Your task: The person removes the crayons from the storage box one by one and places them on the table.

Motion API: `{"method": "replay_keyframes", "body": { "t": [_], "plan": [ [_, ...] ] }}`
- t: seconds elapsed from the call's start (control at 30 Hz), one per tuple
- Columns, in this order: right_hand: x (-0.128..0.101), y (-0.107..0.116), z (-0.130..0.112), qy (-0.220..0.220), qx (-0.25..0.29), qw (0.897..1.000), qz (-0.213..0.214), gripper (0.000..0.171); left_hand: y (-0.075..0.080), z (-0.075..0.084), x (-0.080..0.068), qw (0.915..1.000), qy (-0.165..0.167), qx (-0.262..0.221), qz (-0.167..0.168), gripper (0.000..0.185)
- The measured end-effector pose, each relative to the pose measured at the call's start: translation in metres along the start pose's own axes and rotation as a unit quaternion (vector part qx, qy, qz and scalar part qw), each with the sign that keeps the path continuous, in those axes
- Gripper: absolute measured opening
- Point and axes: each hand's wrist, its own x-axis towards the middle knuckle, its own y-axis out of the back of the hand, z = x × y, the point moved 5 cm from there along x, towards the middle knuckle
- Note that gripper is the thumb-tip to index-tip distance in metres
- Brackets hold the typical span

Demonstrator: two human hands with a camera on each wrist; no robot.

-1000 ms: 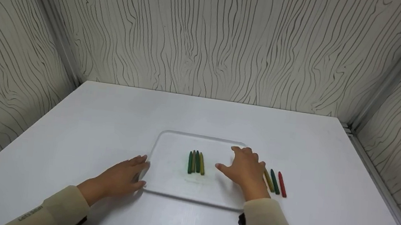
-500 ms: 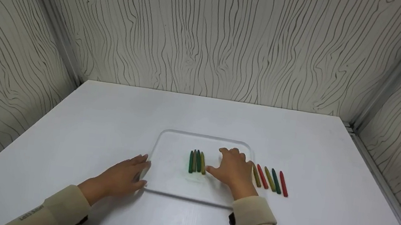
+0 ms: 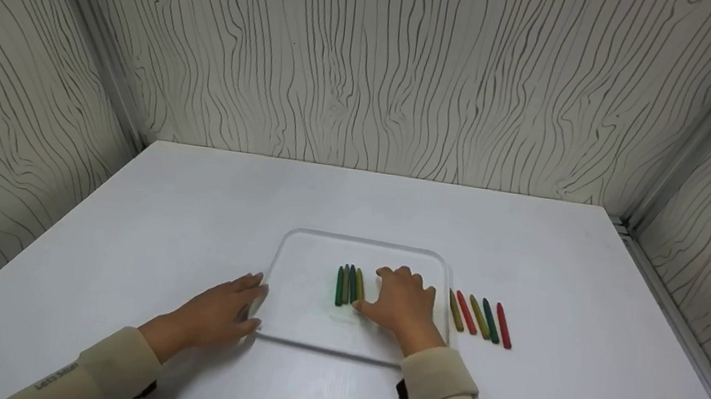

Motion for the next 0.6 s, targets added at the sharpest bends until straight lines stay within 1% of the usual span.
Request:
{"method": "replay_keyframes", "body": {
  "t": [0.33,0.6],
  "plan": [
    [-0.0002,-0.0047,-0.0079,0.009,-0.001,1.000,-0.006,0.065,-0.0012,-0.0006,0.0001,1.0000,0.000,0.007,0.002,0.060],
    [0.0033,-0.0071,-0.0073,0.016,0.003,1.000,-0.006,0.056,-0.0026,-0.0018,0.0015,0.9998,-0.001,0.017,0.015,0.059]
  ]
}}
